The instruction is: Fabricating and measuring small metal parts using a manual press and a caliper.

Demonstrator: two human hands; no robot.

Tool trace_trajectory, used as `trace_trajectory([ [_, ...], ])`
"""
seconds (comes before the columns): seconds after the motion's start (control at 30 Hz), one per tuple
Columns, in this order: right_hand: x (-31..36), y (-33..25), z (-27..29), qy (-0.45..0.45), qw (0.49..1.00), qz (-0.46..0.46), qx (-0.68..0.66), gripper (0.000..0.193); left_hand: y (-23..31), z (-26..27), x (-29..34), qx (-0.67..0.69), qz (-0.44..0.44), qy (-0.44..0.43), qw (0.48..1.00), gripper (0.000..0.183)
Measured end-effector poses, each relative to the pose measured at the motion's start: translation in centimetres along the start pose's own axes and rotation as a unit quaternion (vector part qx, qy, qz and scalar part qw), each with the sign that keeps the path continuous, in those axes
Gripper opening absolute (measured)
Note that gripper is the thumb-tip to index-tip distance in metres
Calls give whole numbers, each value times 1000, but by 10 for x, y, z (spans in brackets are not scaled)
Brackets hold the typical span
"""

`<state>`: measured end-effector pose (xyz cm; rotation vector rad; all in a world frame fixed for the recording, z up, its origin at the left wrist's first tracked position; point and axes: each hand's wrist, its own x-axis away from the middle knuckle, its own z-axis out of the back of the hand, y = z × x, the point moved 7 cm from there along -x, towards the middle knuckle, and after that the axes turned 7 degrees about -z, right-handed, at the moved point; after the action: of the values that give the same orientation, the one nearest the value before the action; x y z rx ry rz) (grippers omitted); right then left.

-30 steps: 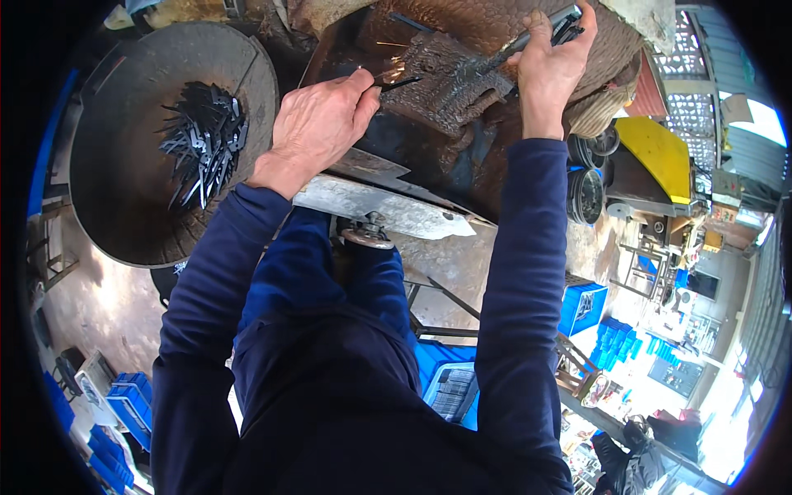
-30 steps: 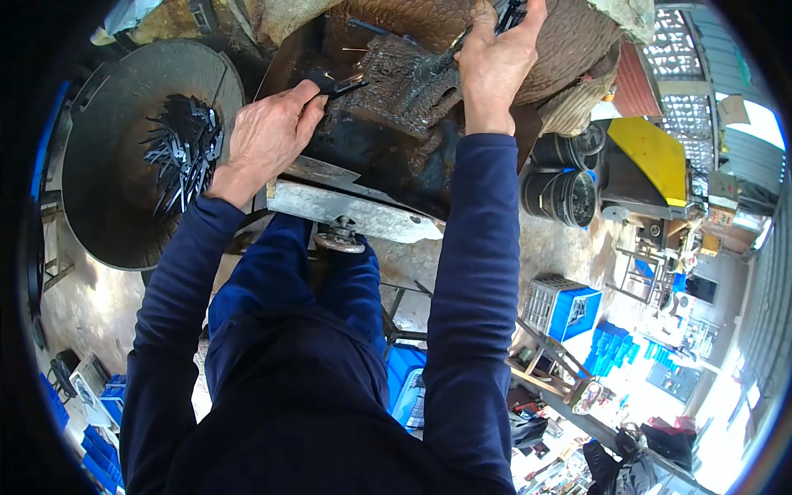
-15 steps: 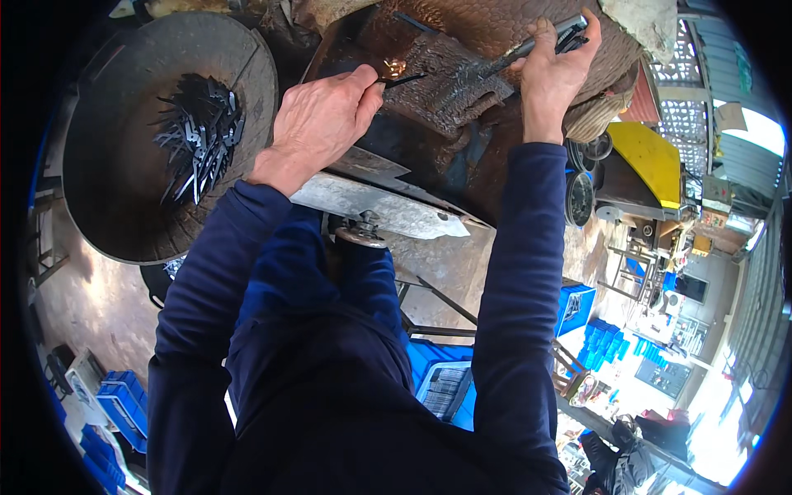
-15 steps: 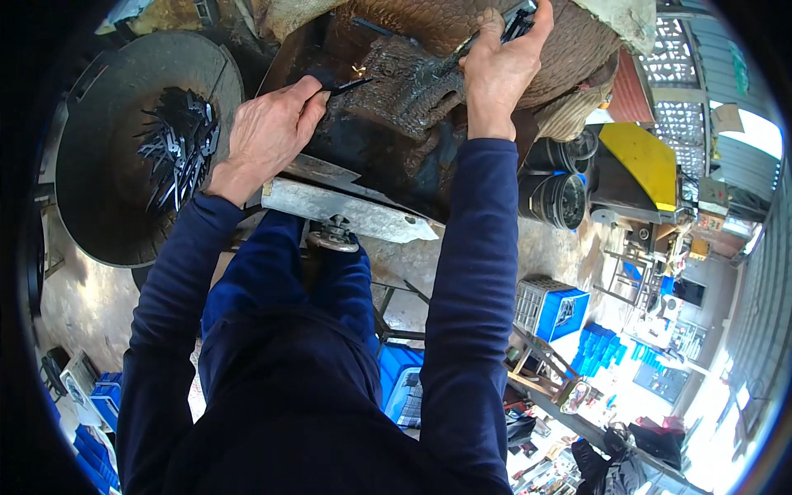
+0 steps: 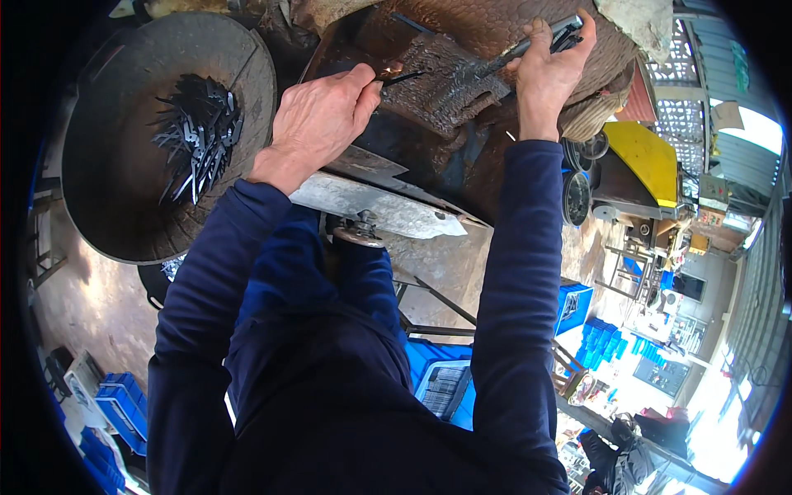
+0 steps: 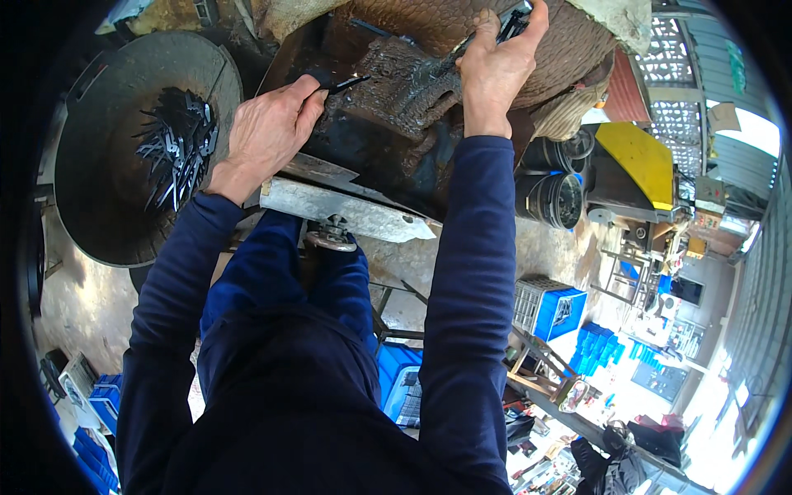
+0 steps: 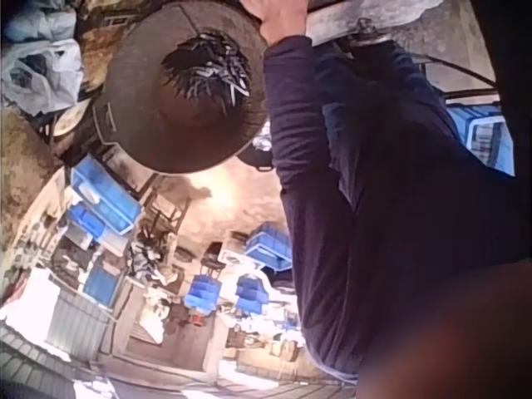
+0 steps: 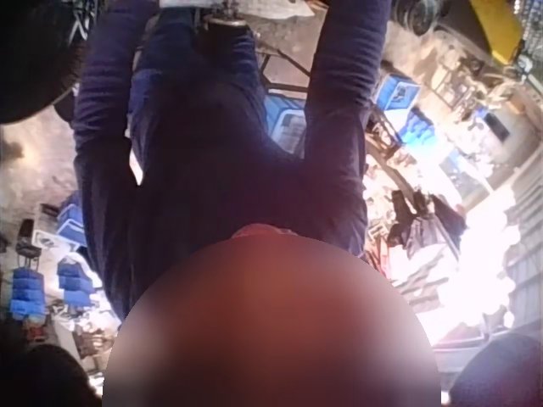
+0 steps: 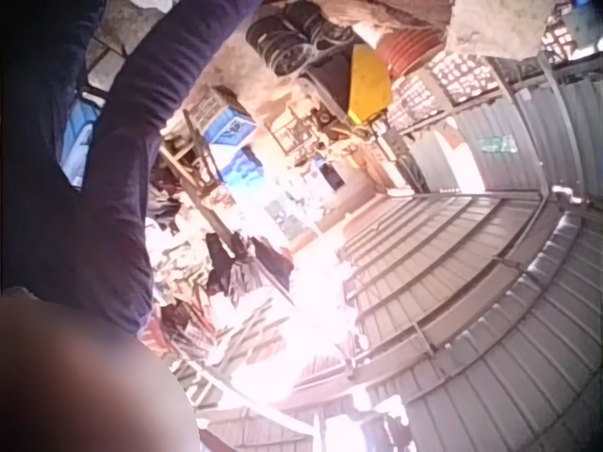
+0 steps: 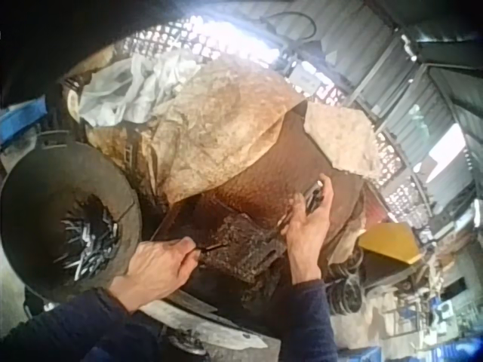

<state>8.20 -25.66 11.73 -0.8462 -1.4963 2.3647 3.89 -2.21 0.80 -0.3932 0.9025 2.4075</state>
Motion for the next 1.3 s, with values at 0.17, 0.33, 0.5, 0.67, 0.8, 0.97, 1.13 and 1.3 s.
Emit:
trace_trajectory([
  [0.17,2,-5,3,22,999,-10,38,59,1,1,1,-2,2,-2,1000,21],
  [0.33,2,-3,3,16,999,-5,44,59,0,0,0,1,6,-7,1000,22],
  [0.5,5,-9,1,24,998,-3,50,56,1,2,-1,-9,8,-19,1000,22],
  [0.67,2,-7,3,17,997,17,67,56,1,0,-2,-7,7,-21,1000,22],
  [0.8,-5,6,3,5,995,47,89,60,2,2,-1,-8,14,-31,999,22],
  [0.97,-12,14,9,57,978,127,155,58,4,4,-2,-9,15,-29,999,22],
  [1.13,-11,14,10,55,983,88,149,57,-3,2,-4,-17,51,-48,997,25],
  [1.3,18,1,16,8,999,2,33,51,-8,7,-1,32,59,-7,998,29],
])
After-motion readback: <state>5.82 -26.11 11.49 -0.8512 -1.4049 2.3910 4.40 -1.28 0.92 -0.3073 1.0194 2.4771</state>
